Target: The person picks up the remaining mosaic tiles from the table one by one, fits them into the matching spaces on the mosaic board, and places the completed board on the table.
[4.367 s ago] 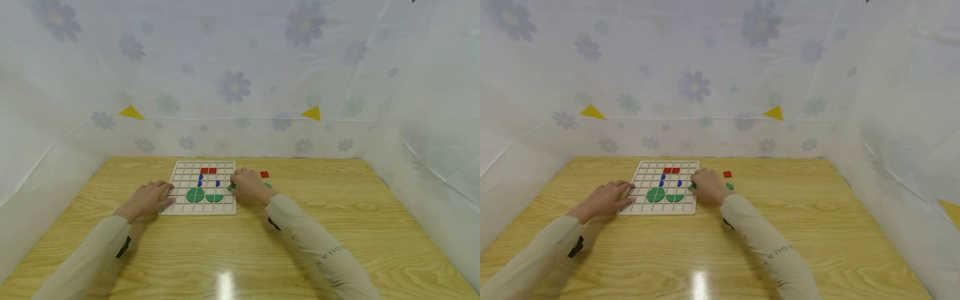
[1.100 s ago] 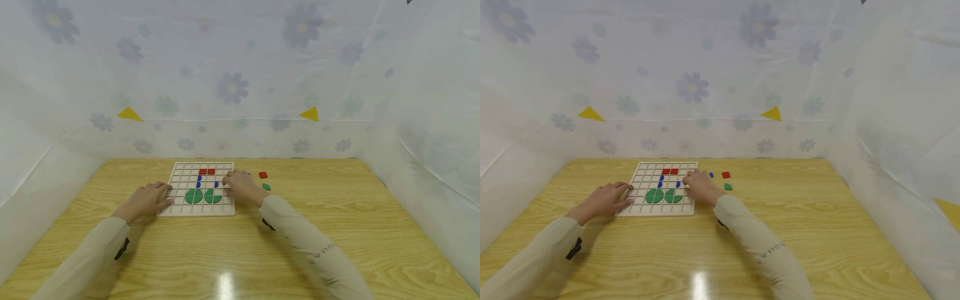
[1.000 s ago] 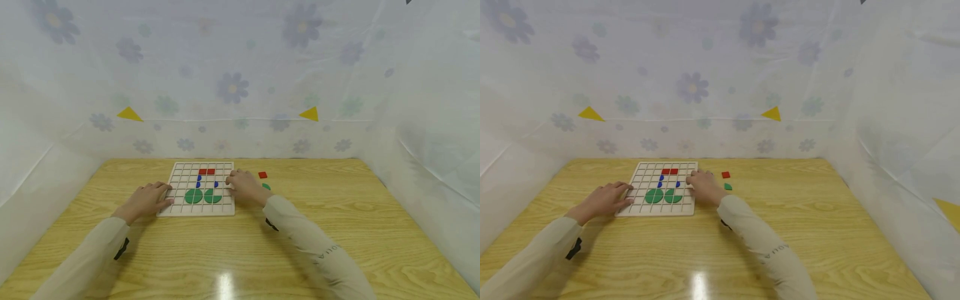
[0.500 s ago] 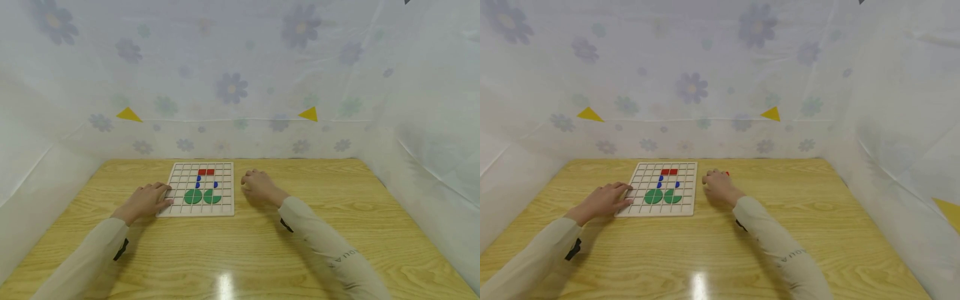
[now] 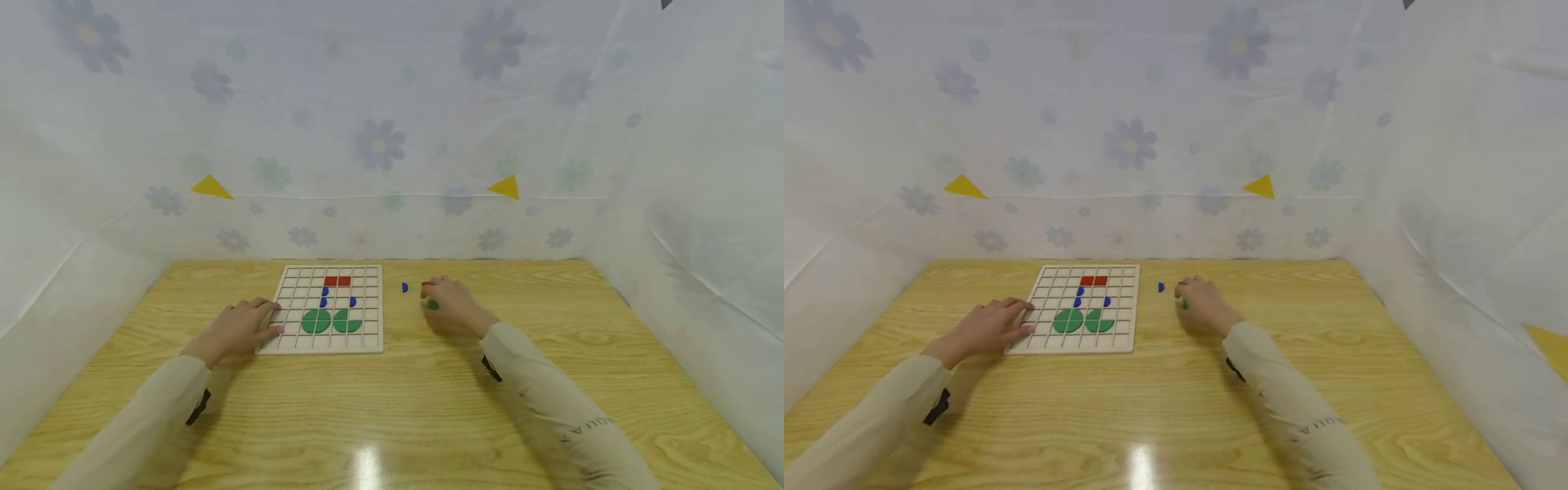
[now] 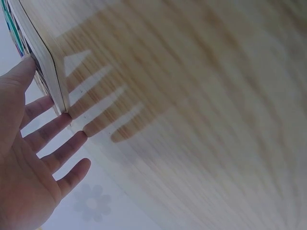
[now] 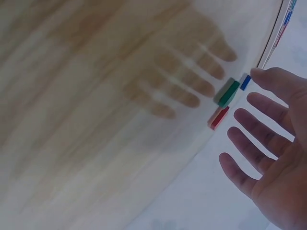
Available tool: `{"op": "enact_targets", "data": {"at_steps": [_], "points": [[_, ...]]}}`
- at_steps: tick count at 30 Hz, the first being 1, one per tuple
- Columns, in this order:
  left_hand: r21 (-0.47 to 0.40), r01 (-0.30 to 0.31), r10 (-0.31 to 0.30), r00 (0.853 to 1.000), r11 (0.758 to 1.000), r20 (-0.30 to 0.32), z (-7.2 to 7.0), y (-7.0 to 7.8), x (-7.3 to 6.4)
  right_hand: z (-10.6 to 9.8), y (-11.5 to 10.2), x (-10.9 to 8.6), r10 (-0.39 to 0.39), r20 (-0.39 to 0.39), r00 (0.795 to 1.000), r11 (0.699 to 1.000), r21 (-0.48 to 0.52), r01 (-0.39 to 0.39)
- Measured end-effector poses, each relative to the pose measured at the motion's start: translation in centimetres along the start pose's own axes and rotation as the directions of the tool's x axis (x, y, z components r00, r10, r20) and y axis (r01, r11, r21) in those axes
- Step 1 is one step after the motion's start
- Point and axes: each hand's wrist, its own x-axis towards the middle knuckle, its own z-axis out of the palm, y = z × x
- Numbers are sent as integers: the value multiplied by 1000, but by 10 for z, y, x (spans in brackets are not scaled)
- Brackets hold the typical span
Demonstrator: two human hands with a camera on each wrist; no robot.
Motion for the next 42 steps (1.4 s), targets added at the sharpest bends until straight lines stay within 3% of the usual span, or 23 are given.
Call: {"op": "enact_targets", "data": {"at_steps": [8,21,31,42], "points": [[5,0,0,1000,1000,-9,-1,0,0,4,13,-3,39,26,999,999,-2,-39],[1,2,-2,1000,1000,-7,-1,0,-1,4,14,-4,81,59,995,996,24,-82],[-4,3,-3,1000,1000,1,-2,1,-2,8,22,-4,20,19,1000,997,80,-22],[-1,7,-7,1000,1000,2,0,0,0,2,10,-3,72,39,997,996,50,-74]]}}
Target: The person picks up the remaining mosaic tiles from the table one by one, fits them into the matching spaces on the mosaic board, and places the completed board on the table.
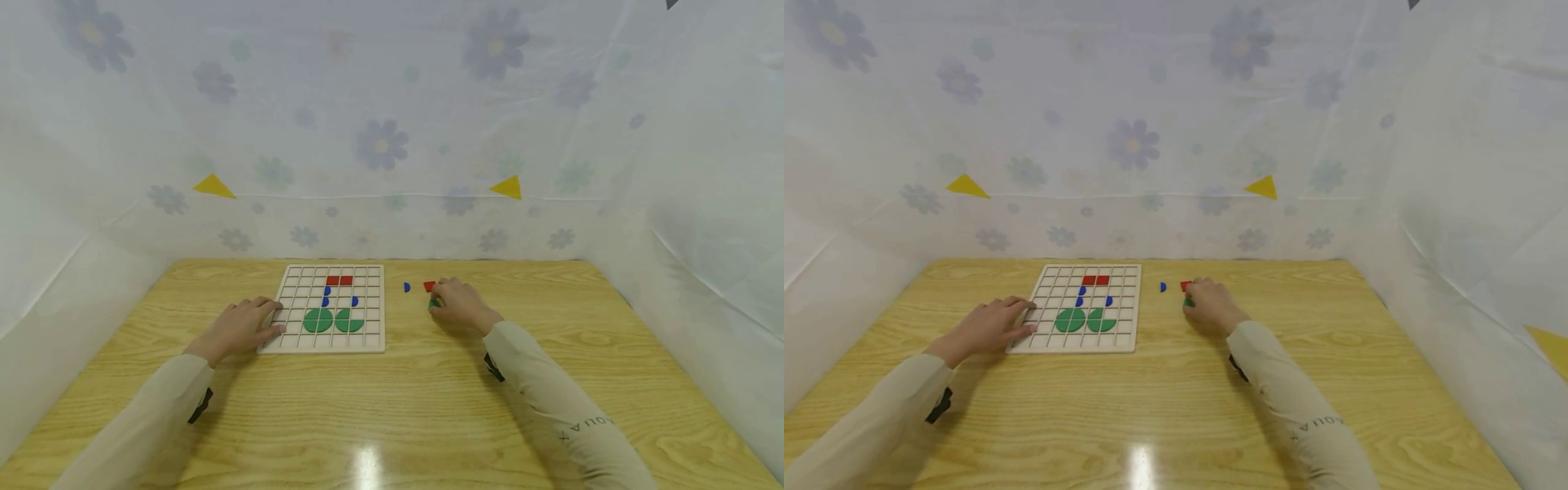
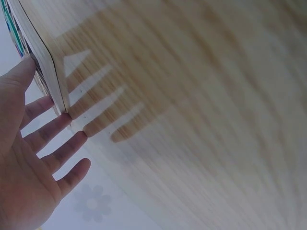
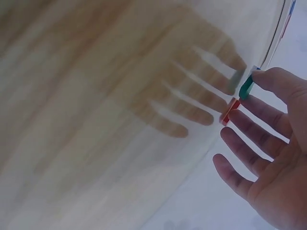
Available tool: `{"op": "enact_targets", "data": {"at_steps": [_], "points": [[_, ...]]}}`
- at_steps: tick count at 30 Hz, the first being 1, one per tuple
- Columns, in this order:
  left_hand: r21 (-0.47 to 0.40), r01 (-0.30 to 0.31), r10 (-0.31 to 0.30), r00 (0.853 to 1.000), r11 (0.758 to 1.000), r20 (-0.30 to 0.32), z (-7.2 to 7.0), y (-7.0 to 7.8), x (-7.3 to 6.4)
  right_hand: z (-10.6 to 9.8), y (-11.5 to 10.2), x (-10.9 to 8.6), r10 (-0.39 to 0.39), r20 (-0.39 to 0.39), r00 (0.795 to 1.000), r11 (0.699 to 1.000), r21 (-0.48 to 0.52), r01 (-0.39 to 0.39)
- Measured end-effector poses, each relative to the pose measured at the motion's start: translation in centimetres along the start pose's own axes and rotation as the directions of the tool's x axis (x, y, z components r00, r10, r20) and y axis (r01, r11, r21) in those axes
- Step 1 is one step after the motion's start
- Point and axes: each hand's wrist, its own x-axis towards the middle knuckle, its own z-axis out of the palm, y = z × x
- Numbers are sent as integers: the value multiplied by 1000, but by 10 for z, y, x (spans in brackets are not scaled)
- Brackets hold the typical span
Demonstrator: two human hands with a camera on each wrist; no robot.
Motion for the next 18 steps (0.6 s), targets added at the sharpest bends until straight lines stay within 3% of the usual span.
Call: {"op": "enact_targets", "data": {"at_steps": [18], "points": [[4,-2,2,1000,1000,2,1,-1,1,8,-40,24,-75,-10,997,997,-3,75]]}}
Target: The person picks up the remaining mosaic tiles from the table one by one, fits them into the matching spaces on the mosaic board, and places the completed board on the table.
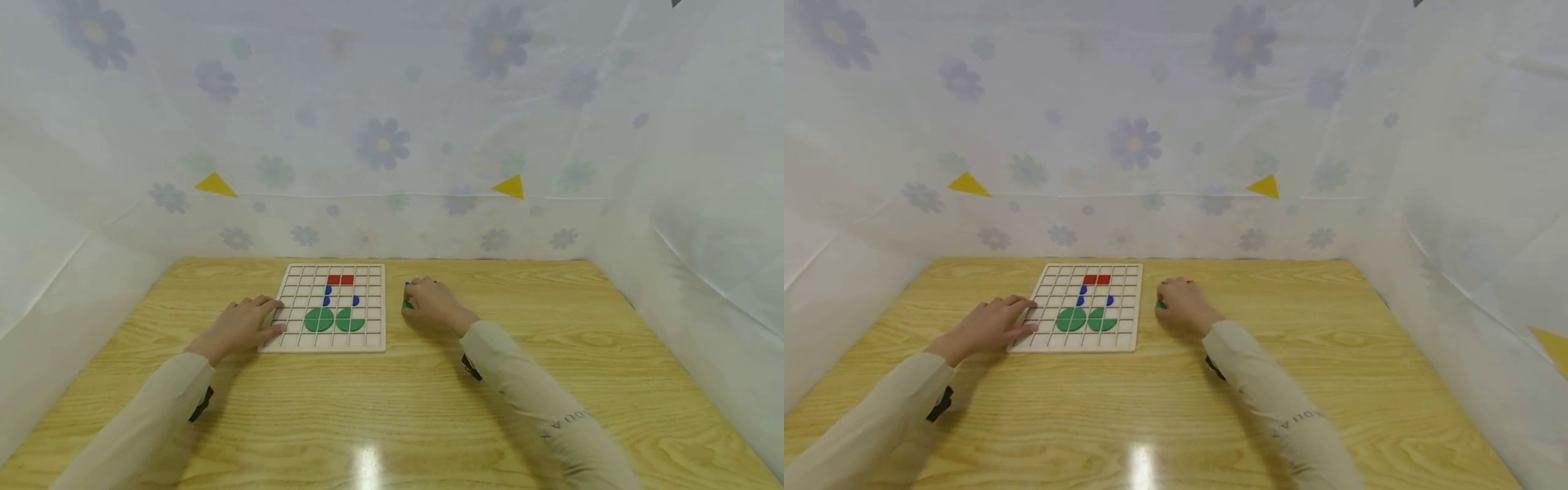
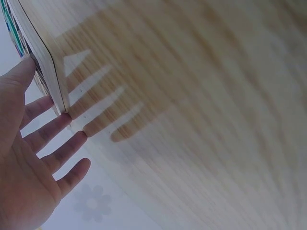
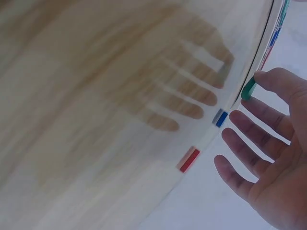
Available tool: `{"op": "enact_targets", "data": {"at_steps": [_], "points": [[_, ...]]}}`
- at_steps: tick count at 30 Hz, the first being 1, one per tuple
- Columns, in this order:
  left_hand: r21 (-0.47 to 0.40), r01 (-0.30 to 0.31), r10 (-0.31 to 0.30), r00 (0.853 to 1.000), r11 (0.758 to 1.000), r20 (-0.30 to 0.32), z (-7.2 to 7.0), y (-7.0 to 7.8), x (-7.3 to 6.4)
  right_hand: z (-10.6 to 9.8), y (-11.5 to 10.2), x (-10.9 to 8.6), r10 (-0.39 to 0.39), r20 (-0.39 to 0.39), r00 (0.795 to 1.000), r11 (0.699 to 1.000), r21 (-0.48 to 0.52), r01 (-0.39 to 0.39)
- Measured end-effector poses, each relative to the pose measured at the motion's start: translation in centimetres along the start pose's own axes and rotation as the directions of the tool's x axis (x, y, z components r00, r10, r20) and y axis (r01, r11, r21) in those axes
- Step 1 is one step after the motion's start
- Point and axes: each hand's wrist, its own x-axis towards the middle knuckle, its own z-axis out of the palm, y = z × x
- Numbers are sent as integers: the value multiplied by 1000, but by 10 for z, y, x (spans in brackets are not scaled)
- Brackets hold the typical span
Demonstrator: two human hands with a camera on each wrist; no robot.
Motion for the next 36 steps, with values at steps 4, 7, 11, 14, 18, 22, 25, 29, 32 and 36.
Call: {"op": "enact_targets", "data": {"at_steps": [4,7,11,14,18,22,25,29,32,36], "points": [[0,5,-5,1000,1000,0,0,0,0,0,-12,6,-19,14,1000,1000,6,18],[2,3,-3,1000,1000,-9,0,0,0,-1,-21,10,-36,20,999,999,-2,36],[0,3,-3,1000,1000,-17,1,0,0,-1,-32,16,-48,25,999,999,-12,48],[2,6,-6,1000,1000,-12,2,0,1,-1,-40,20,-52,34,998,999,-7,52],[8,3,-3,1000,1000,-13,2,-1,1,-1,-50,27,-53,52,997,998,-29,55],[10,1,-1,1000,1000,-17,-1,1,0,-1,-58,32,-50,78,996,998,-25,53],[10,-1,1,1000,1000,-14,-2,3,0,1,-63,36,-53,99,994,998,-26,55],[9,-1,2,1000,1000,-13,-2,3,0,5,-66,40,-70,108,992,996,-56,76],[4,-2,2,1000,1000,-14,0,3,0,6,-68,42,-84,105,991,993,-70,92],[-3,0,0,1000,1000,-10,0,2,0,9,-70,45,-88,106,990,991,-87,97]]}}
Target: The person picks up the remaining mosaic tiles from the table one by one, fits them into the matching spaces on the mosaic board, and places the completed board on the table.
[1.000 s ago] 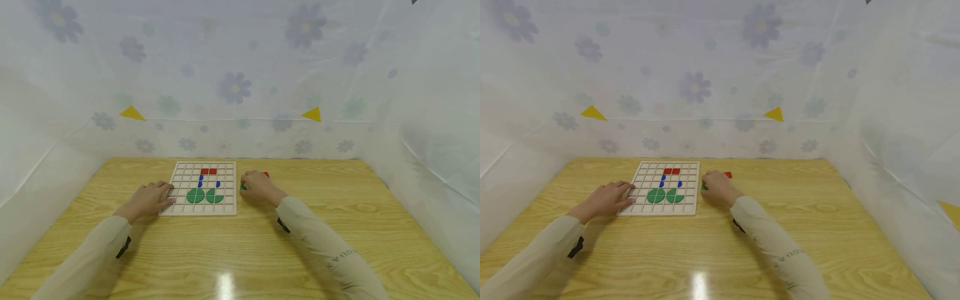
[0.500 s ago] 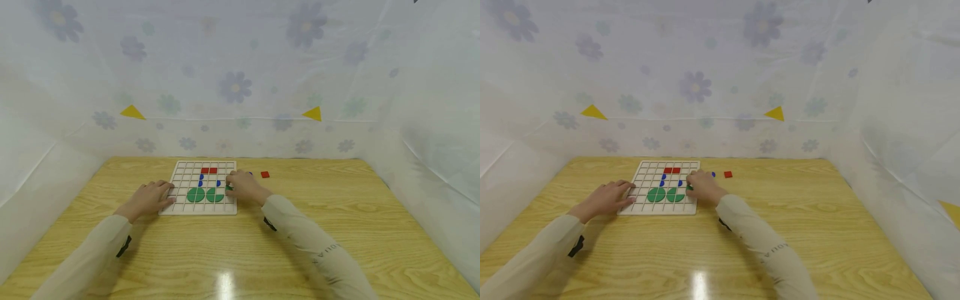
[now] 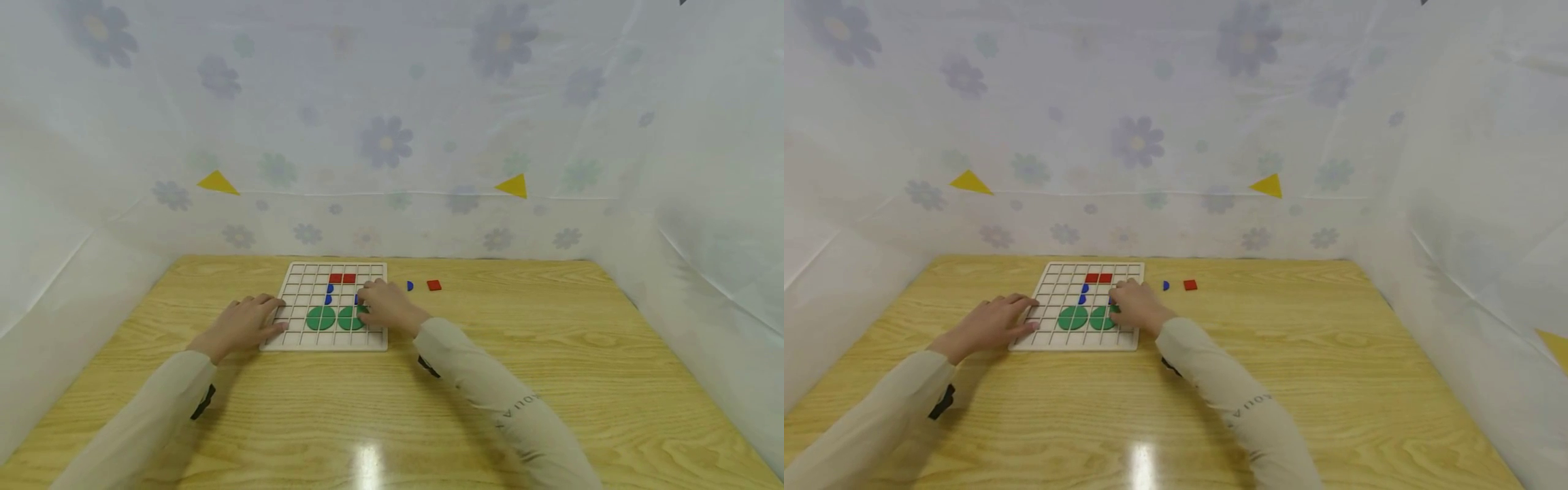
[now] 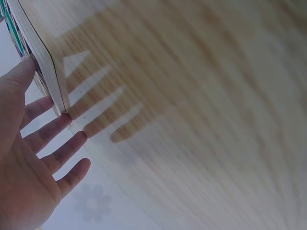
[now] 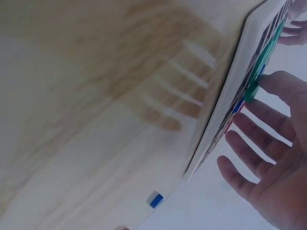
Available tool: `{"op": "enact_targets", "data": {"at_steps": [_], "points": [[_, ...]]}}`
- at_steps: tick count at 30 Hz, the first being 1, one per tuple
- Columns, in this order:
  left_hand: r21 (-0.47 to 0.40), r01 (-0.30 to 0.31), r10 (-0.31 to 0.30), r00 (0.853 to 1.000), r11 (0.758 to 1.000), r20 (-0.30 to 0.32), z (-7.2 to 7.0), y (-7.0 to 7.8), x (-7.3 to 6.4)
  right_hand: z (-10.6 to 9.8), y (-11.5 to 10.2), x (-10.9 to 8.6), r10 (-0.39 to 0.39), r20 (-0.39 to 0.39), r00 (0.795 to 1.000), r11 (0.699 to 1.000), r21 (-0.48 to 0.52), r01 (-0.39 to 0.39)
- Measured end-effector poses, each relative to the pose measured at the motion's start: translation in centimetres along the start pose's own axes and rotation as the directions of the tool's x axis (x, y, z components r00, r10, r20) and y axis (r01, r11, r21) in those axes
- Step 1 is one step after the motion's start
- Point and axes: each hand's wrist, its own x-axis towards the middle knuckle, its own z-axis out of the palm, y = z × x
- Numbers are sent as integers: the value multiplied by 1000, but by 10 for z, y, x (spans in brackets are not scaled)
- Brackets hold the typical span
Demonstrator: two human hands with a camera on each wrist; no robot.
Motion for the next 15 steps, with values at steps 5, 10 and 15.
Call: {"op": "enact_targets", "data": {"at_steps": [5,10,15], "points": [[4,-2,2,1000,1000,6,0,-1,0,2,-1,3,9,3,1000,1000,-19,-9],[2,-3,3,1000,1000,-1,1,-1,1,0,-4,3,10,11,1000,1000,-7,-10],[10,-5,5,1000,1000,-5,1,-1,1,-1,-5,2,11,10,1000,1000,-19,-11]]}}
